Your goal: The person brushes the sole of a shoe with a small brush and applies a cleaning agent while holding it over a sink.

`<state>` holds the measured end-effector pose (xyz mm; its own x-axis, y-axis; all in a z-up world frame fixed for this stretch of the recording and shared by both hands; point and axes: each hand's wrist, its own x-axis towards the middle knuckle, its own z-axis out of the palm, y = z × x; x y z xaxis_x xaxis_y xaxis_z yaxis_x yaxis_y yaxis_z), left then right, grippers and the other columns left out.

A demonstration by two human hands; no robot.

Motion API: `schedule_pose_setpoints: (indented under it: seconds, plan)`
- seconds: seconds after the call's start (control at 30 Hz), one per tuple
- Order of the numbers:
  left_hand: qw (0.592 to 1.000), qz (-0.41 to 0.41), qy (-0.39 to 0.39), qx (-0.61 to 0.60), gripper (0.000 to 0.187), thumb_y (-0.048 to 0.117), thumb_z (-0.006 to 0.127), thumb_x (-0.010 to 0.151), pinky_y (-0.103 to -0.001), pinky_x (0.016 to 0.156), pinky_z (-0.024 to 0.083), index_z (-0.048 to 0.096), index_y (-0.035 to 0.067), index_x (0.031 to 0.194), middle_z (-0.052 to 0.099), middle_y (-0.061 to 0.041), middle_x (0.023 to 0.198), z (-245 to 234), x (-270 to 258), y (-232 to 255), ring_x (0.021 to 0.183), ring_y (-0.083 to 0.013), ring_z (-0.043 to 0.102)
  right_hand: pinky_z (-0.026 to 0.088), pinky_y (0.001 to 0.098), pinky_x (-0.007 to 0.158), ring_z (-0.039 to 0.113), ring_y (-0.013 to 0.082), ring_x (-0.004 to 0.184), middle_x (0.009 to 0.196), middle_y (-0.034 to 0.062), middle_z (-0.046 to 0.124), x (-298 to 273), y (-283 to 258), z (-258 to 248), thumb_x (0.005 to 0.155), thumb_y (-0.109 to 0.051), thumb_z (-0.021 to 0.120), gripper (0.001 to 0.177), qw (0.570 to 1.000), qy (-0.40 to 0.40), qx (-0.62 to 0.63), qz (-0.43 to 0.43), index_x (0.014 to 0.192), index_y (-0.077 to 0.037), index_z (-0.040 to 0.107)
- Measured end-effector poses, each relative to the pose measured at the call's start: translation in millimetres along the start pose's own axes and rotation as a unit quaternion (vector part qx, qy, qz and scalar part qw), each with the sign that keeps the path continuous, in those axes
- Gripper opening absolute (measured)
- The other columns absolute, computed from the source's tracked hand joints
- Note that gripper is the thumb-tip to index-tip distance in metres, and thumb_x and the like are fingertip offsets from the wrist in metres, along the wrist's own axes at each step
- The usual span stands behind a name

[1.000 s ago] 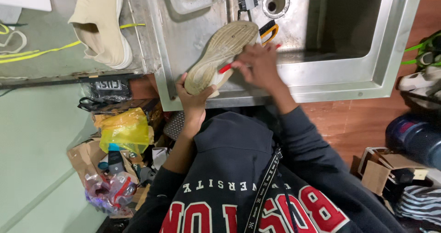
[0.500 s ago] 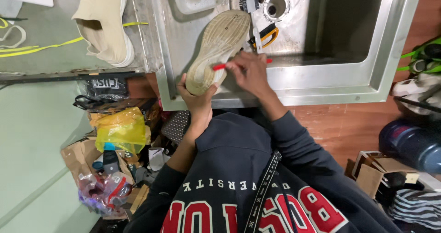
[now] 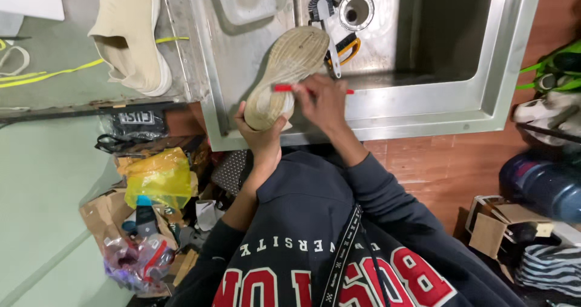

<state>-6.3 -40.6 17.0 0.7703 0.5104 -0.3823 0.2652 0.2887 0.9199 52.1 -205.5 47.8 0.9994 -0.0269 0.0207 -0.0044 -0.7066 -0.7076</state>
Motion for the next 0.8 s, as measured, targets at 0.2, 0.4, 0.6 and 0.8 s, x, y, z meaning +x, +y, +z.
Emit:
schedule_pose_setpoints:
  seconds: [0.2, 0.4, 0.6, 0.8]
  plan:
    - [1.0, 0.03, 0.002, -0.005, 0.117, -0.001, 0.106, 0.057, -0.046, 0.102, 0.051, 0.044, 0.012, 0.155, 0.048, -0.011, 0.138, 7.1, -1.0, -3.5, 0.128, -0.0231, 0.053, 0.047, 0.0453, 0.075, 0.071, 0.0403, 0.081, 0.079, 0.0104, 0.066, 5.1, 35.5, -14.6, 0.106, -0.031, 0.068, 0.022, 0.999, 0.037, 0.017, 0.021, 0.088, -0.02, 0.074]
    - [0.998, 0.043, -0.008, -0.04, 0.12, -0.011, 0.103, 0.057, -0.045, 0.104, 0.052, 0.04, 0.013, 0.156, 0.048, -0.01, 0.138, 1.1, 3.8, -9.8, 0.127, -0.0242, 0.055, 0.046, 0.0497, 0.077, 0.072, 0.0424, 0.083, 0.077, 0.012, 0.068, -1.7, 30.4, 6.7, 0.1, -0.034, 0.078, 0.02, 0.995, 0.075, 0.045, 0.047, 0.09, -0.016, 0.076]
    - [0.997, 0.07, -0.028, 0.033, 0.112, -0.006, 0.104, 0.059, -0.047, 0.106, 0.051, 0.043, 0.013, 0.151, 0.046, -0.011, 0.137, 11.6, -2.9, 7.1, 0.13, -0.0237, 0.055, 0.041, 0.0456, 0.082, 0.07, 0.0312, 0.076, 0.076, 0.0005, 0.066, -2.5, -14.3, -4.3, 0.106, -0.04, 0.069, 0.026, 0.999, 0.037, 0.008, 0.014, 0.086, -0.023, 0.074]
    - [0.992, 0.117, -0.039, 0.034, 0.113, 0.003, 0.107, 0.057, -0.049, 0.114, 0.043, 0.043, 0.012, 0.15, 0.046, -0.012, 0.137, 11.9, -5.0, 6.1, 0.131, -0.0222, 0.052, 0.048, 0.0455, 0.074, 0.071, 0.0431, 0.08, 0.079, 0.0138, 0.069, -4.6, 44.1, 10.8, 0.105, -0.03, 0.073, 0.02, 0.993, 0.092, 0.069, 0.035, 0.092, -0.015, 0.076]
